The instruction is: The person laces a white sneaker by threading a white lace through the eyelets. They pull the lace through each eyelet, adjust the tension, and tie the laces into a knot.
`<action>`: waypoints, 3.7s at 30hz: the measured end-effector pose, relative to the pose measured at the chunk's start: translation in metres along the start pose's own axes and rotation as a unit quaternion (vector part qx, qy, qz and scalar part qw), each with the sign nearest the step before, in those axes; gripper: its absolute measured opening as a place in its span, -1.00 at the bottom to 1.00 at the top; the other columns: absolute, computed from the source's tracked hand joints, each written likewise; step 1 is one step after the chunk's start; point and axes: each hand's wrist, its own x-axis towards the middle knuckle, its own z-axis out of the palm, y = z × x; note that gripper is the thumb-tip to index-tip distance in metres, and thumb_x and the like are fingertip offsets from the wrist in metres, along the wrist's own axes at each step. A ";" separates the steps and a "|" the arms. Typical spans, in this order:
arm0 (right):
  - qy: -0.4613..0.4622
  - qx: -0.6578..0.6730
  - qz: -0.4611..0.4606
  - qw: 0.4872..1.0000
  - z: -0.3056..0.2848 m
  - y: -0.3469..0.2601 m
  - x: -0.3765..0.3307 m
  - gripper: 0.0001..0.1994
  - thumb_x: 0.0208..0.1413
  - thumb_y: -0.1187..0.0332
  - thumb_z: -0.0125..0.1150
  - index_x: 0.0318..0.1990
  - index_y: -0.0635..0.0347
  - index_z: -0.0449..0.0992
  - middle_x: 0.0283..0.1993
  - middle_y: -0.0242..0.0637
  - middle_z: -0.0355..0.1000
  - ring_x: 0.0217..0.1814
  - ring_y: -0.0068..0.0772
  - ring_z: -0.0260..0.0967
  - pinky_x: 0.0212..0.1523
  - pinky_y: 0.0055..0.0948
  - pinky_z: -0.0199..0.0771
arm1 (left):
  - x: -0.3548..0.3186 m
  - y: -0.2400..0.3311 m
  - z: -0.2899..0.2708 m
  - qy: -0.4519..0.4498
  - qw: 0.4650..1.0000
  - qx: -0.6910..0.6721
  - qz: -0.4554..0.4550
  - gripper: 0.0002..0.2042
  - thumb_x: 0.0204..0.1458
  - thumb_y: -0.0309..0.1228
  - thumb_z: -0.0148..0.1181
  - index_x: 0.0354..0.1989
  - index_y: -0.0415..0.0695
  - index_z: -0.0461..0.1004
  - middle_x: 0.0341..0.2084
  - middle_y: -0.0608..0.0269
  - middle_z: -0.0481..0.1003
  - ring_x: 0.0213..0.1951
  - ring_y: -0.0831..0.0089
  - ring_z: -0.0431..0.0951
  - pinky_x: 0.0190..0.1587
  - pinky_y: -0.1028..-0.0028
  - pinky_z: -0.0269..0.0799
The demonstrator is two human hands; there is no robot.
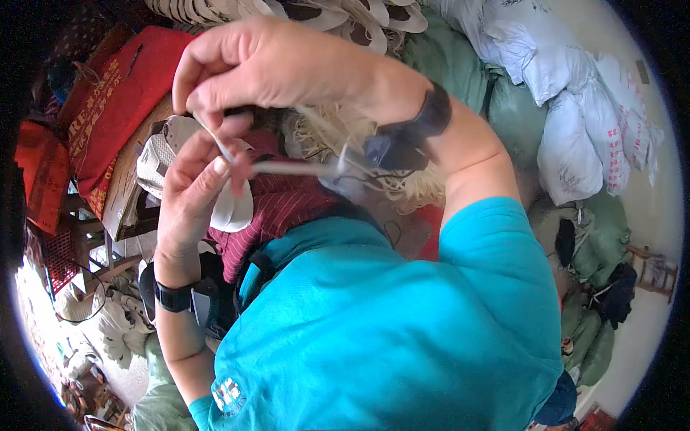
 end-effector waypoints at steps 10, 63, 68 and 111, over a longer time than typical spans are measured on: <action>0.432 -0.558 -0.063 0.706 -0.139 0.022 -0.063 -0.92 0.14 0.53 0.13 -0.25 0.28 0.54 -0.42 -0.30 0.52 -0.38 -0.53 0.45 -0.35 -0.51 0.44 | -0.075 -0.012 -0.073 0.081 0.979 -0.066 0.175 -0.79 0.30 -0.36 0.00 -0.20 -0.29 0.45 -0.34 0.26 0.40 -0.44 0.62 0.20 -0.25 0.60 0.17; 0.088 -0.434 -0.186 0.877 0.056 0.124 0.039 -0.91 0.06 0.48 0.29 -0.27 0.20 0.55 -0.29 -0.28 0.45 -0.26 -0.25 0.40 -0.23 -0.35 0.45 | -0.067 -0.083 -0.044 0.356 0.873 0.300 0.143 -0.74 0.07 -0.62 0.29 -0.04 -0.23 0.54 -0.45 0.43 0.33 -0.43 0.68 0.33 -0.38 0.64 0.28; 0.111 -0.414 -0.164 0.889 0.061 0.124 0.041 -0.90 0.03 0.49 0.32 -0.30 0.19 0.52 -0.34 -0.27 0.39 -0.27 -0.22 0.43 -0.27 -0.31 0.47 | -0.067 -0.085 -0.047 0.345 0.873 0.312 0.145 -0.68 0.01 -0.63 0.34 -0.03 -0.21 0.55 -0.45 0.41 0.32 -0.44 0.64 0.33 -0.38 0.62 0.29; -0.026 -0.236 0.010 0.971 0.067 0.116 0.058 -0.90 0.18 0.46 0.25 -0.20 0.24 0.48 -0.36 -0.52 0.32 -0.32 -0.70 0.25 -0.28 -0.57 0.33 | -0.106 -0.061 -0.090 0.411 0.604 0.651 0.209 -0.87 0.06 -0.58 0.22 -0.23 -0.17 0.46 -0.32 0.12 0.41 -0.29 0.14 0.47 -0.30 0.28 0.46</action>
